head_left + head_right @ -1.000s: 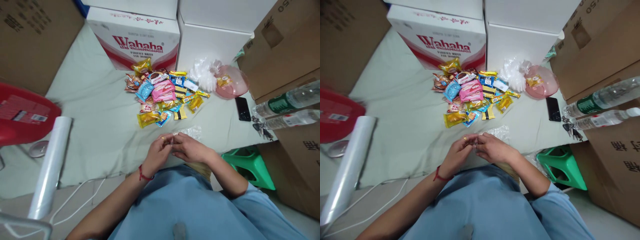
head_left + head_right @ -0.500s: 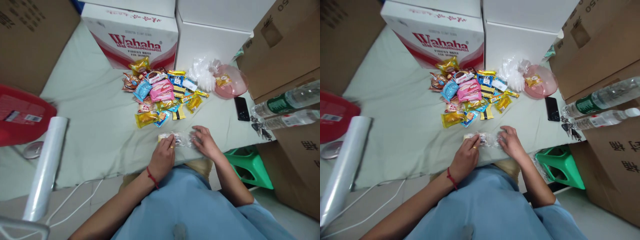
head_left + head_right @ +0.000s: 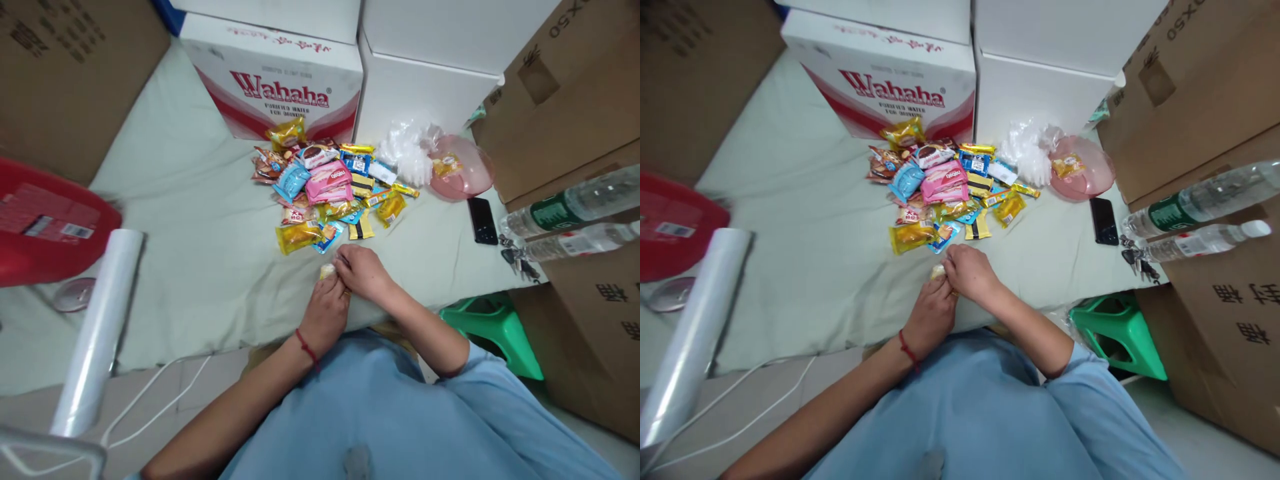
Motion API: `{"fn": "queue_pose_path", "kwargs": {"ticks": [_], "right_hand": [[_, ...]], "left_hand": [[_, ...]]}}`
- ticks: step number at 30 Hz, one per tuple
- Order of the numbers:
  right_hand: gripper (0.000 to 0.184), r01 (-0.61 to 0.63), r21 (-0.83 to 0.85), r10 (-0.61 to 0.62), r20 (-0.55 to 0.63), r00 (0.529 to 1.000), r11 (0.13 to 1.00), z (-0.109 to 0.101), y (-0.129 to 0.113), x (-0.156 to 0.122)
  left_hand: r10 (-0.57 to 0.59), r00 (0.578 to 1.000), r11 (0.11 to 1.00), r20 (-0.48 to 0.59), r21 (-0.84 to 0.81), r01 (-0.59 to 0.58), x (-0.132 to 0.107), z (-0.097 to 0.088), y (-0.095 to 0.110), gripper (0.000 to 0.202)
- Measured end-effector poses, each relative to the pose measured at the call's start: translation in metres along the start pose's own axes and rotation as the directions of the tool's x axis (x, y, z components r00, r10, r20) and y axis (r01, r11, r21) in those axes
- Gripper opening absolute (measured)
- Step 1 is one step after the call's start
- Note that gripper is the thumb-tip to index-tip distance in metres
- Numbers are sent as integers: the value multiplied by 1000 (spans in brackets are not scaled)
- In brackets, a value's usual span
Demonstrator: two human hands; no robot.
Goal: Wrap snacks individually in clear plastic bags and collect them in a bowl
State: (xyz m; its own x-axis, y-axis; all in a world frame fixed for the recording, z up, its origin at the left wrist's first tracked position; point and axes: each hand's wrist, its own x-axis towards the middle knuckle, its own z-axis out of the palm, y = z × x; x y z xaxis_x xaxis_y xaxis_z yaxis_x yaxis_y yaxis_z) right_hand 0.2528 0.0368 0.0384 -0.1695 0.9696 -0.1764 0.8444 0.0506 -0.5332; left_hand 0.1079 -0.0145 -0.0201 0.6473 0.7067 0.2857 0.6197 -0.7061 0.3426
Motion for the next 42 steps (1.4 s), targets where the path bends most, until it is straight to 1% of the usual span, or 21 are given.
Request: {"fn": "queue_pose_path", "kwargs": {"ticks": [3, 5, 8, 10, 11, 14, 15, 16, 18, 21, 23, 25, 27, 29, 31, 32, 33, 34, 36, 39, 42], "right_hand": [[26, 129, 58, -130, 12, 991, 990, 8, 0, -7], [31, 198, 110, -201, 17, 979, 974, 9, 3, -15], [31, 248, 134, -251, 3, 968, 959, 11, 7, -26], [29, 276, 88, -278, 8, 961, 957, 14, 7, -32], [34, 287, 35, -288, 20, 957, 957, 16, 6, -35], [66, 298, -212, -288, 75, 955, 931, 24, -1, -38], [69, 297, -286, -281, 94, 955, 911, 27, -4, -38], [65, 296, -343, -273, 114, 955, 892, 29, -7, -36], [44, 296, -404, -256, 150, 955, 866, 30, -12, -30], [20, 278, -382, -224, 179, 958, 881, 20, -11, -20], [20, 257, -254, -221, 162, 962, 933, 7, -4, -15], [27, 233, -30, -229, 94, 969, 972, -6, 10, -13], [30, 195, 253, -202, 2, 979, 948, -16, 26, -13], [32, 108, 550, -104, -39, 994, 828, -21, 40, -12], [38, -16, 779, -14, 32, 999, 627, -19, 49, -12], [42, -74, 845, 1, 87, 996, 529, -17, 52, -13], [46, -119, 882, 0, 133, 991, 456, -15, 54, -13], [49, -146, 898, -8, 164, 986, 416, -13, 55, -14], [55, -142, 891, -21, 167, 986, 432, -10, 55, -17], [57, -18, 788, -48, 61, 997, 616, -13, 57, -20], [43, 93, 633, -118, -3, 993, 768, -32, 68, -21]], "left_hand": [[31, 1000, 978, -3, -208, -31, -4, -12, -14, 32], [44, 999, 939, 0, -341, -41, -8, -29, -24, 32], [41, 998, 868, -54, -493, -62, -14, -57, -38, 36], [-57, 994, 815, -90, -579, -5, -16, -73, -47, 36], [-139, 985, 783, -102, -621, 47, -17, -78, -51, 34], [-397, 911, 655, -114, -731, 194, -18, -84, -62, 23], [-455, 884, 615, -105, -756, 226, -18, -83, -65, 19], [-497, 863, 580, -90, -774, 254, -17, -82, -67, 17], [-546, 837, 528, -45, -793, 302, -16, -77, -70, 13], [-598, 801, 462, 14, -811, 359, -14, -71, -71, 12], [-636, 770, 400, 45, -834, 379, -11, -67, -70, 13], [-660, 746, 320, 92, -864, 390, -8, -63, -68, 20], [-651, 742, 244, 160, -882, 404, -2, -58, -64, 31], [-607, 756, 176, 246, -886, 429, 7, -53, -58, 47], [-514, 786, 104, 342, -885, 453, 19, -48, -50, 62], [-456, 805, 76, 381, -884, 462, 25, -45, -46, 66], [-407, 818, 61, 406, -882, 468, 31, -41, -43, 66], [-379, 826, 68, 418, -877, 475, 36, -37, -40, 64], [-392, 822, 148, 413, -854, 499, 46, -29, -37, 61], [-400, 822, 315, 405, -781, 539, 58, -21, -34, 61], [-309, 855, 380, 417, -770, 512, 66, -24, -32, 60]]}}
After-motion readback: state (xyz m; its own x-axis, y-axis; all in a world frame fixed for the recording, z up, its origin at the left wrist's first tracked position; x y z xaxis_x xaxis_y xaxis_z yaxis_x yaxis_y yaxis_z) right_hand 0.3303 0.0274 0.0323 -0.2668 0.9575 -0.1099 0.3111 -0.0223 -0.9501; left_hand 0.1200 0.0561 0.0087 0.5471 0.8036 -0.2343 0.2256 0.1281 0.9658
